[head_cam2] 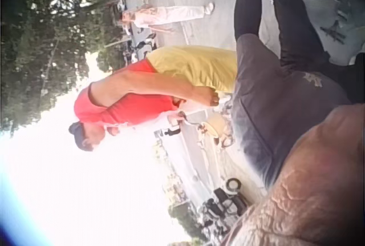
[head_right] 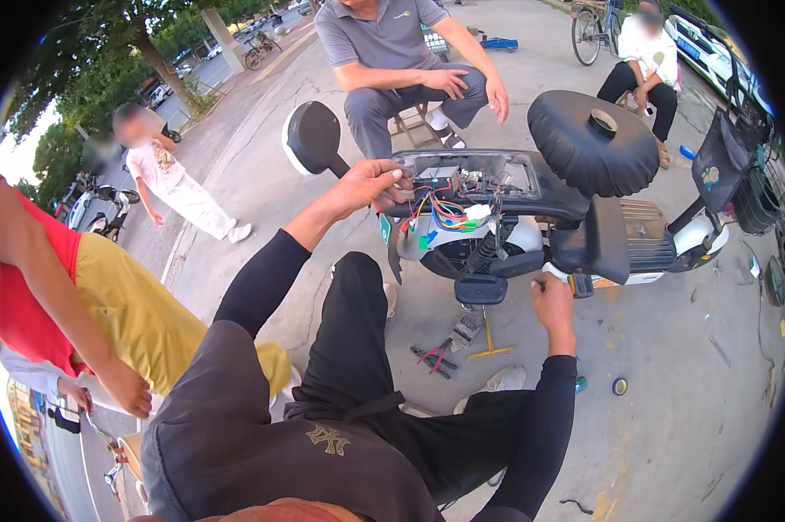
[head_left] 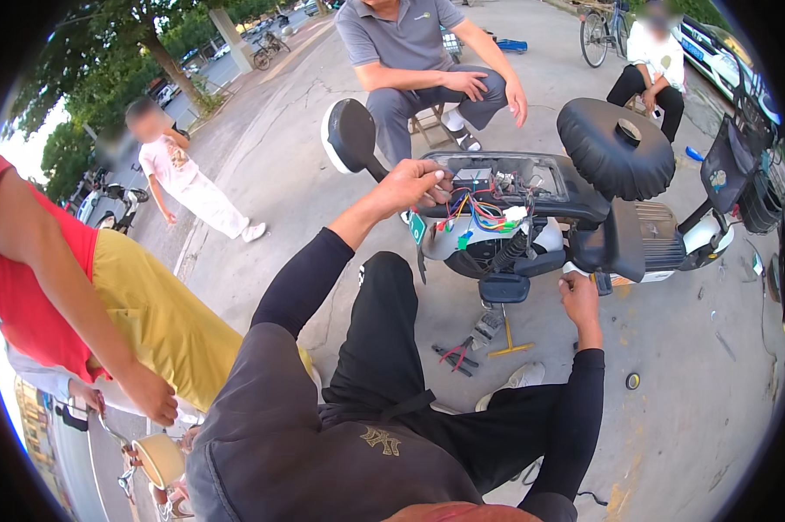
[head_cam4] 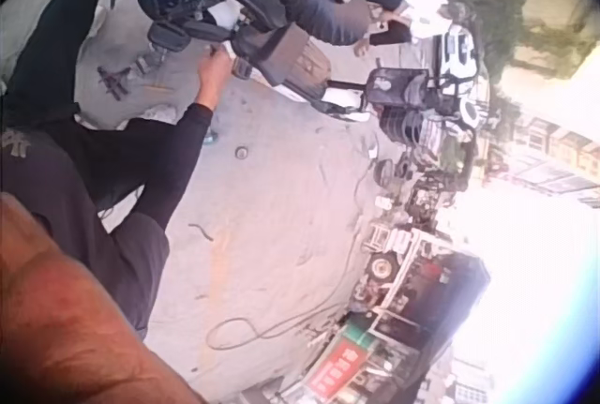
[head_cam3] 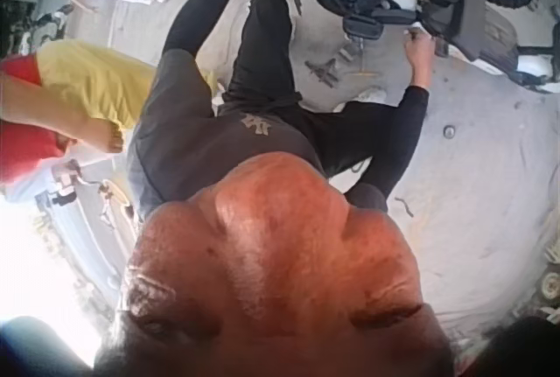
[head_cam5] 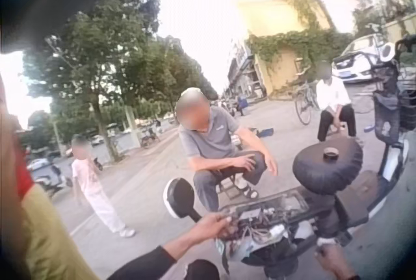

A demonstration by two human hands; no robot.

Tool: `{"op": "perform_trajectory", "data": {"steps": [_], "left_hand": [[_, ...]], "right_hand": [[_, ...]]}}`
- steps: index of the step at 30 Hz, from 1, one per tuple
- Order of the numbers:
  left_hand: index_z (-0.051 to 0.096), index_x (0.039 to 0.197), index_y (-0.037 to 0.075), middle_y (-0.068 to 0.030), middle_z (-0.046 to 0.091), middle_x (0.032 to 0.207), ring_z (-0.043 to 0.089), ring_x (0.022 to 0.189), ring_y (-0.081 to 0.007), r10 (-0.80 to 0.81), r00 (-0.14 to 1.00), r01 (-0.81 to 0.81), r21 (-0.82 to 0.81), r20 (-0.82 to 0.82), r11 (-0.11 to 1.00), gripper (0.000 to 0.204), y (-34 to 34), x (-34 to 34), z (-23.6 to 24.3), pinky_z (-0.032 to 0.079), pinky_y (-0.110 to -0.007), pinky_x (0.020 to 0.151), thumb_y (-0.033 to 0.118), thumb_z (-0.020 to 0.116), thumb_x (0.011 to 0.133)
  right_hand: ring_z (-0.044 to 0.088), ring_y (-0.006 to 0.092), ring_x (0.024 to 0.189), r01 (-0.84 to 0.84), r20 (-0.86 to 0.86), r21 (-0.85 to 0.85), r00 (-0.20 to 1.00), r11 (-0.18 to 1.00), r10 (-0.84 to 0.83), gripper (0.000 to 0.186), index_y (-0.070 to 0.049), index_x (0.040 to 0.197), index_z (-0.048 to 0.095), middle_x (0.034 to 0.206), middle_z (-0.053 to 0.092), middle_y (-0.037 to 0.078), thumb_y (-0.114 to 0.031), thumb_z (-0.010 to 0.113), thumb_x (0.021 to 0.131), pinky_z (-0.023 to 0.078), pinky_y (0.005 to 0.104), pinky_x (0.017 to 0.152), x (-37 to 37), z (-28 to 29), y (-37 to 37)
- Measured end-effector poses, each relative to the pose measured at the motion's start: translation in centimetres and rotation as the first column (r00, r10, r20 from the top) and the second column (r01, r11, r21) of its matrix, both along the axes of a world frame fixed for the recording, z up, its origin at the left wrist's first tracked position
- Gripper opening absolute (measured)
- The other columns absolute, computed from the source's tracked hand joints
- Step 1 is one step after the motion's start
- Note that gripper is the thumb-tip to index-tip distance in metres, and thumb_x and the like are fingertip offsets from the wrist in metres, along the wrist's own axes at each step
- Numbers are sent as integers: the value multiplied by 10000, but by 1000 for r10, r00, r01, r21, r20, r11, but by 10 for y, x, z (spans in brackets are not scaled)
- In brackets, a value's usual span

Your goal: The person repairs the wiring of an electric scooter. They strip the insulation from several colored wires using pliers and scissors, then twist the exposed ends together to form connections.

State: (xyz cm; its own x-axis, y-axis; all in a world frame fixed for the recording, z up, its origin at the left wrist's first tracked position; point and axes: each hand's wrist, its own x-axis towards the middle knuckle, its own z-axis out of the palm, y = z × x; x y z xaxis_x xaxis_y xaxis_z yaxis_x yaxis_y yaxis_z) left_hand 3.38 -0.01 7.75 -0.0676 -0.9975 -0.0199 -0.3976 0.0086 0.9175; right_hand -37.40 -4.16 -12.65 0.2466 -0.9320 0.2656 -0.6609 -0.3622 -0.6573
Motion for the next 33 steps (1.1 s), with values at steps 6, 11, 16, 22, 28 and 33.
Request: {"op": "perform_trajectory", "data": {"steps": [6, 11, 16, 22, 28, 33], "left_hand": [[619, 1271, -32, -81, 719, 1064, 674, 846, -125, -2, 994, 3, -10, 112, 1000, 317, 9, 10, -1, 564, -279, 746, 162, 484, 1061], [687, 1138, -58, -93, 739, 950, 686, 753, -121, 136, 990, -134, -45, 41, 990, 272, 4, 4, 4, 562, -261, 688, 170, 621, 1005], [735, 970, -30, -74, 745, 821, 681, 676, -101, 219, 972, -224, -55, -85, 973, 266, -2, -9, 0, 529, -224, 624, 222, 778, 896], [727, 921, -23, -79, 739, 793, 688, 674, -111, 219, 971, -224, -40, -99, 974, 259, -4, -14, -6, 525, -224, 615, 218, 807, 871], [722, 1075, -51, -97, 750, 919, 708, 784, -127, 175, 981, -179, -41, -79, 983, 253, 9, -9, -5, 571, -258, 723, 174, 697, 963], [651, 1250, -45, -90, 730, 1084, 673, 897, -107, 80, 991, -85, -46, -111, 995, 296, 17, 0, -8, 554, -256, 796, 142, 545, 1046]], "right_hand": [[700, 375, 899, -85, -99, 232, 989, 969, 110, 200, -35, 949, 739, 912, 736, 180, -215, 706, 868, 543, 460, 814, 14, -1, -1], [689, 370, 951, -169, -142, 273, 967, 947, 213, 227, -46, 966, 739, 963, 736, 173, -247, 712, 864, 535, 464, 844, 25, -5, 0], [685, 376, 948, -214, -162, 318, 948, 924, 275, 243, -47, 991, 734, 962, 734, 176, -251, 719, 861, 534, 466, 839, 20, -10, 2], [679, 380, 957, -248, -148, 379, 935, 892, 323, 237, -29, 973, 728, 970, 728, 180, -234, 729, 853, 529, 466, 839, 26, -13, 1], [677, 380, 948, -274, -131, 332, 934, 902, 332, 237, -24, 942, 724, 954, 722, 182, -240, 738, 845, 529, 471, 829, 35, -10, 2], [675, 384, 956, -248, -249, 337, 907, 908, 341, 277, -27, 952, 728, 969, 720, 189, -286, 724, 851, 532, 482, 836, 32, -8, 5]]}}
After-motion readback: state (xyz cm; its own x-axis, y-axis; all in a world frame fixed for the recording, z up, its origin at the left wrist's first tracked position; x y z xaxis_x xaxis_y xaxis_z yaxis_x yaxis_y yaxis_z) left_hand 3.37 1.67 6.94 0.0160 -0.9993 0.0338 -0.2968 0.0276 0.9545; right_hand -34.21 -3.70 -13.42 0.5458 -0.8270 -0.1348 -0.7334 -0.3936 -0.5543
